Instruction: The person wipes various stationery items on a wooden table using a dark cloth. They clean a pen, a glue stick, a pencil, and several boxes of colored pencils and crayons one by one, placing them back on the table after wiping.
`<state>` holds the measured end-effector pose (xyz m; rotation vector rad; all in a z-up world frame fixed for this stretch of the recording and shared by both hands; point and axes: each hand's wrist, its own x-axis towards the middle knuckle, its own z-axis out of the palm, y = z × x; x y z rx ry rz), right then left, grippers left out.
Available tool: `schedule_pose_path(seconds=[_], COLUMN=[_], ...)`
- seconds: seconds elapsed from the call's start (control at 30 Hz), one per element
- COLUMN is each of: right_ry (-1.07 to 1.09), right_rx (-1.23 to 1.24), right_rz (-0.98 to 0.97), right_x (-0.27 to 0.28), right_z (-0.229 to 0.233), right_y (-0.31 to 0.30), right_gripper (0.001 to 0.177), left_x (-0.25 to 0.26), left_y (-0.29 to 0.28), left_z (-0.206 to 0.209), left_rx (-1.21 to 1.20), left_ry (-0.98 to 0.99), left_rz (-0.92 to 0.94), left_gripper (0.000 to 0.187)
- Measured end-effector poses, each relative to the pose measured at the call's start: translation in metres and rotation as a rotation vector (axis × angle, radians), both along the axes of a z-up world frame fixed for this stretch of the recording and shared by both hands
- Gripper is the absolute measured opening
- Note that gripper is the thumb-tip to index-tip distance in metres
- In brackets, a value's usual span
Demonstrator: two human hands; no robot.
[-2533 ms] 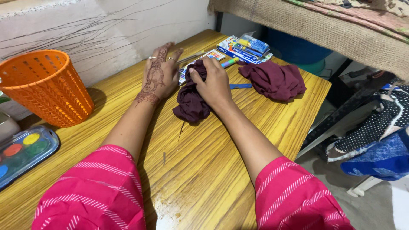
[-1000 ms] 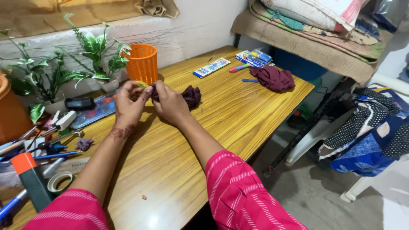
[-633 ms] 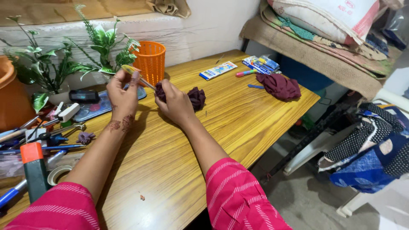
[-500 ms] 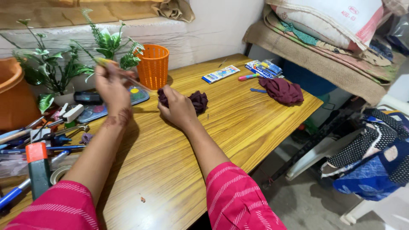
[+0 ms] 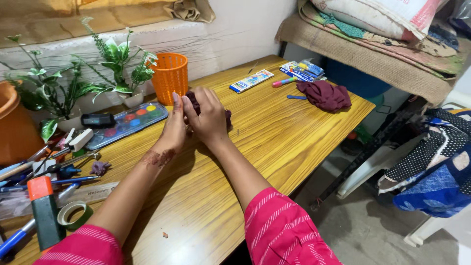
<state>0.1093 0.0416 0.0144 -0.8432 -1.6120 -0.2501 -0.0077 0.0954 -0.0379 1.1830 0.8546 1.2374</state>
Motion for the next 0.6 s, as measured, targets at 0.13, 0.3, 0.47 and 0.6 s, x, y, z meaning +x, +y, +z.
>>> schedule_pose_path(seconds=[0.13, 0.3, 0.47, 0.6], right_ry=[0.137, 0.504, 0.605, 0.392], right_rx=[-0.143, -0.626, -0.712, -0.684], right_rz=[-0.018, 0.197, 0.534, 0.410], right_x=[0.003, -0.014, -0.056, -0.097], right_z=[0.002, 0.008, -0.007, -0.007], right_y=[0.009, 0.019, 0.025, 0.011], right_gripper=[0.039, 0.055, 0.052, 0.055], left_x=[-0.001, -0.030, -0.101, -0.179], left_y=[-0.027, -0.066, -0.091, -0.123], left_z=[0.026, 0.036, 0.047, 0.069], left_rx=[0.387, 0.733, 0.900, 0.843], left_ry=[0.690, 0.860, 1.006, 1.058], left_rz=[0.170, 0.194, 0.186, 0.329], left_gripper=[0.069, 0.043, 0.040, 0.040])
